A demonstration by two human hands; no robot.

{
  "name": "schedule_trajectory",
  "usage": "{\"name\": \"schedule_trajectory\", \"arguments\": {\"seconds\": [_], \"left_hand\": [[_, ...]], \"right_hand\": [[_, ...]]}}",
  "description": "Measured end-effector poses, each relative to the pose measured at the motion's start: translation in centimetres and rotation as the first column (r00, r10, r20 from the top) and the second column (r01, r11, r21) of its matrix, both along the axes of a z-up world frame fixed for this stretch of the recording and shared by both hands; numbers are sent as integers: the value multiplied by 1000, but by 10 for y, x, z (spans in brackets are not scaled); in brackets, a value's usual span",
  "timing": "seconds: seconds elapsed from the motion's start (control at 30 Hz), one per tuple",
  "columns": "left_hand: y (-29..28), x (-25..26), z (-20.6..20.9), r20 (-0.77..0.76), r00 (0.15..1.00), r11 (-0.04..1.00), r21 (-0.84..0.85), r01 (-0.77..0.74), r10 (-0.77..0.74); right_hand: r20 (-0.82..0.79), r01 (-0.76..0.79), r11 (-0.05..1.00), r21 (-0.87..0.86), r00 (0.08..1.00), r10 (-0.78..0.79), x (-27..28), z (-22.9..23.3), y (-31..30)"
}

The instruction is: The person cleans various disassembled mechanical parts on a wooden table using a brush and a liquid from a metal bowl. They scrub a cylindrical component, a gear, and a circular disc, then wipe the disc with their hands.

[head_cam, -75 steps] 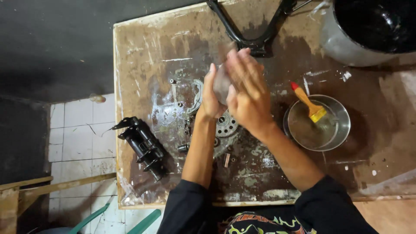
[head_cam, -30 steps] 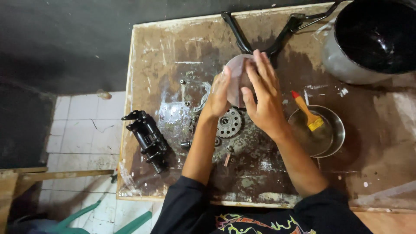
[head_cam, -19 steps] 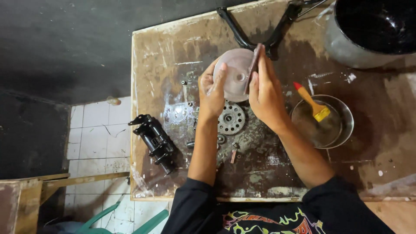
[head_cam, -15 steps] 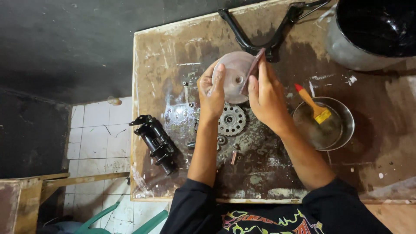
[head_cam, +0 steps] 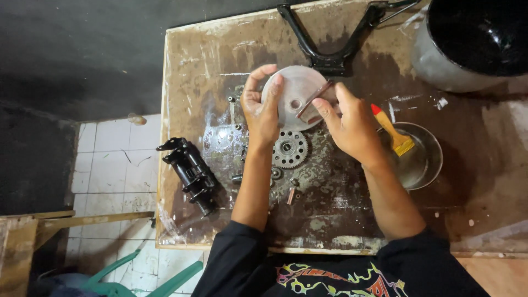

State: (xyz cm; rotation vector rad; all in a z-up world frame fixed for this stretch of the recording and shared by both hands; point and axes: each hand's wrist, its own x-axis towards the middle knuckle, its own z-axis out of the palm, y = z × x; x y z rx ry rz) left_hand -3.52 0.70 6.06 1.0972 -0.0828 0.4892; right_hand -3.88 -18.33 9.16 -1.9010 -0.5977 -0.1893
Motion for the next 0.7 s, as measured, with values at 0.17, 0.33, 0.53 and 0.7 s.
{"name": "schedule_trajectory", "arguments": {"seconds": [0.17, 0.33, 0.53, 0.7], "left_hand": [[-21, 0, 4, -10, 988, 961, -236, 145, -152], [-44, 3, -10, 41, 910, 699, -625, 346, -413], [-23, -4, -1, 364, 726, 475, -573, 668, -583], [-29, 2, -14, 144, 866, 796, -343, 498, -480]], "right_hand": [[-135, 98, 983, 153, 988, -77, 2, -8, 11], [511, 234, 971, -49, 841, -177, -8, 5, 30], [593, 361, 858, -365, 800, -85, -6, -17, 37], [454, 217, 969, -115, 880, -143, 10, -35, 32]]}}
